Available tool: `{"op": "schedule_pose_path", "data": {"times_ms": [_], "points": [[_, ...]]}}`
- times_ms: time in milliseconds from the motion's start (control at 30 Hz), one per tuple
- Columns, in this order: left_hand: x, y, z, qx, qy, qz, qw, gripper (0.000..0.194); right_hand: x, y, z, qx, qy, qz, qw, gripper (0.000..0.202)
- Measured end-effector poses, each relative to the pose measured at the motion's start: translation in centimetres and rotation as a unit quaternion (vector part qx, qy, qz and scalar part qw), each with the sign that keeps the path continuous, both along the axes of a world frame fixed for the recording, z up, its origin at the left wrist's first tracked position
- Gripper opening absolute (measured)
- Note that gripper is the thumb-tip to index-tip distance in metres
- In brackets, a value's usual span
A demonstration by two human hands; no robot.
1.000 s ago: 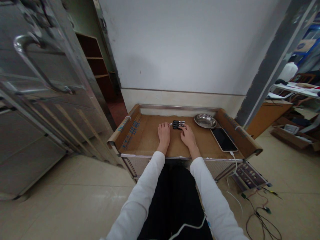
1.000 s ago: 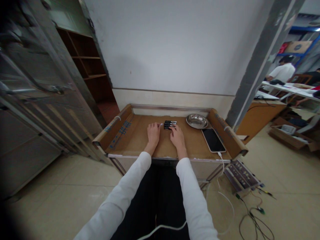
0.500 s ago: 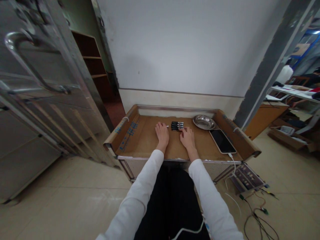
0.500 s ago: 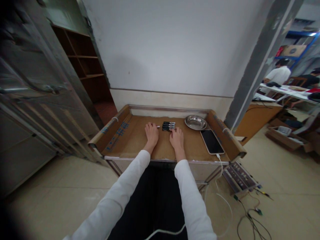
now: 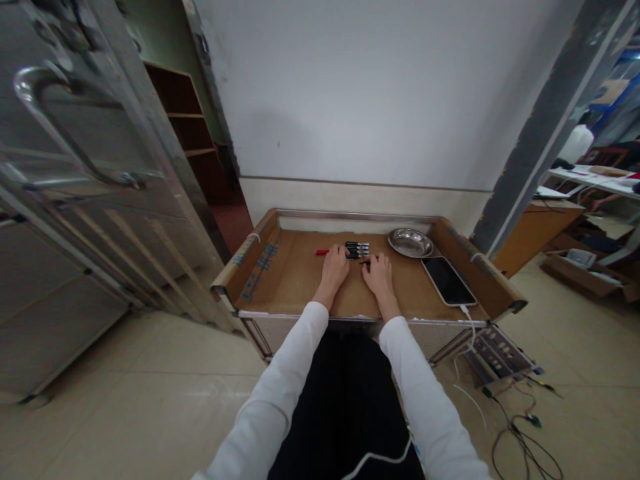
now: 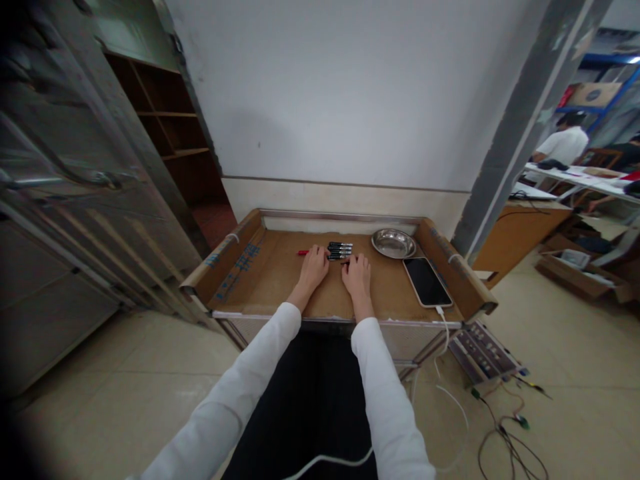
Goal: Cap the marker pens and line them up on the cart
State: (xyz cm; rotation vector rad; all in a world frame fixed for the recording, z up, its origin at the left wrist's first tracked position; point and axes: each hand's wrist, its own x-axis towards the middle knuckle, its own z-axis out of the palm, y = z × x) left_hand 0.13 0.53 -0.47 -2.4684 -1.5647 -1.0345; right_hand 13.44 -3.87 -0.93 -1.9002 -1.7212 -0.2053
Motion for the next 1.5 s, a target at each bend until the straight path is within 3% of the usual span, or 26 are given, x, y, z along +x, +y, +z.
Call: {"op": "schedule_pose_path", "data": {"times_ms": [133,267,433,767,933,1200,1500], "points": [[0.0,0.0,0.0,-0.025,0.045,-0.035,0.998,0.018,0.0,-0.1,0.1,-0.012,-0.01,-0.013,1.0,0.019],[-0.1,0.2,0.0,-0.035,0.034,-0.036,0.998,0.017,0.1,-0.1,0.0,-0.01,-0.012,-0.013,1.0,0.019],[-0.2,0.4,0.0,-0.039,0.033,-0.081,0.995,0.012,0.2,0.1,-0.1,-0.014,-0.016,-0.009,1.0,0.019],[-0.4,0.2,0.3,-0.051,-0.004,-0.149,0.988,0.01,0.9,0.6,-0.7,-0.013,0.001,0.04,0.999,0.025],[-0.4,0.2,0.2,-0.069,-0.03,-0.174,0.982,0.01,1.3,1.4,-1.4,0.021,0.036,0.104,0.994,0.023],[-0.4,0.3,0.1,-0.095,-0.088,-0.193,0.973,0.013,1.4,2.2,-2.2,0.038,0.095,0.17,0.98,0.019],[-0.3,0.4,0.2,-0.036,-0.029,-0.155,0.987,0.036,1.2,1.3,-1.2,0.074,0.106,0.11,0.985,0.025]]}}
